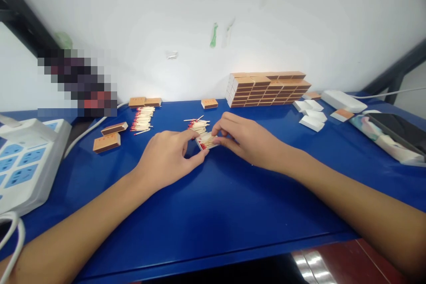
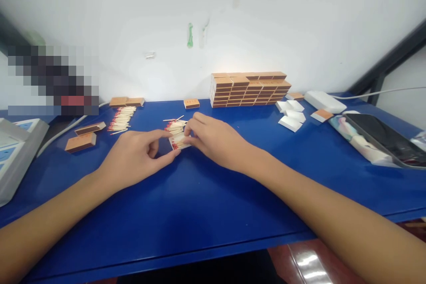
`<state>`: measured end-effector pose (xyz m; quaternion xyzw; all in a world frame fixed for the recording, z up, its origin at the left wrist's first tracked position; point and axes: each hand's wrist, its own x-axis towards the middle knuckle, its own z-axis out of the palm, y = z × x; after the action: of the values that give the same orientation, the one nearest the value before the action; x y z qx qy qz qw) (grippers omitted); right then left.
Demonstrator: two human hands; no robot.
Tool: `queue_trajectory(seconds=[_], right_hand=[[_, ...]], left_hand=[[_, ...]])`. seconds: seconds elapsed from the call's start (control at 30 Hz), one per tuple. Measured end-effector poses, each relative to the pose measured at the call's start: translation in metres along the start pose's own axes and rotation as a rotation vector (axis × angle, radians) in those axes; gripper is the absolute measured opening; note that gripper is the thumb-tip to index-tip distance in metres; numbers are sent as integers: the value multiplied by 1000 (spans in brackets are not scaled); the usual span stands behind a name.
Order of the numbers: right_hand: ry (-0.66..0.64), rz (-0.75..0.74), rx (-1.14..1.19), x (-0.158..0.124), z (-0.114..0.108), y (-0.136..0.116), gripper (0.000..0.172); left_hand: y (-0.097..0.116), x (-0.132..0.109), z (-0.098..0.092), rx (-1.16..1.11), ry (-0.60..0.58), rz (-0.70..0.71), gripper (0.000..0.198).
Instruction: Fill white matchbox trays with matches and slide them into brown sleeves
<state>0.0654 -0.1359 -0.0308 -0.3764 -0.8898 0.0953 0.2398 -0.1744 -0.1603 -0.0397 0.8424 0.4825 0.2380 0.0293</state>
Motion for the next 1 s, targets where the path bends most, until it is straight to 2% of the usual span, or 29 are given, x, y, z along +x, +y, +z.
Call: queue_trajectory(seconds=[0.1,0.23,0.33,0.5,0.6,0.7,0.8,0.9,1.0], right_hand=[[-52,31,-12,-5,-19,8,17],[-376,96,55,-18,-50,32,25],[-502,128,78,-25,-59,41,25],[-585,205,82,-25,-55,31,22],[-608,229,129,-20,-48,19,27],[-555,268,205,-15,-41,11,37],[-480,285,173,-12,-39,10,43],[-559,328,115,-13,-44,10,43],[-651,359,107,-16,-48,10,32]], left_hand=[[-2,2,-2,19,38,-20,30],[-4,5,-7,40,106,-84,31],[-3,6,-11,69,185,-138,32],[-3,8,-16,77,240,-160,32],[-6,10,-17,74,261,-152,32],[-8,11,-19,78,299,-149,32],[-8,11,-21,81,326,-151,30],[-8,11,-21,70,322,-145,30],[-8,10,-19,64,309,-139,31]])
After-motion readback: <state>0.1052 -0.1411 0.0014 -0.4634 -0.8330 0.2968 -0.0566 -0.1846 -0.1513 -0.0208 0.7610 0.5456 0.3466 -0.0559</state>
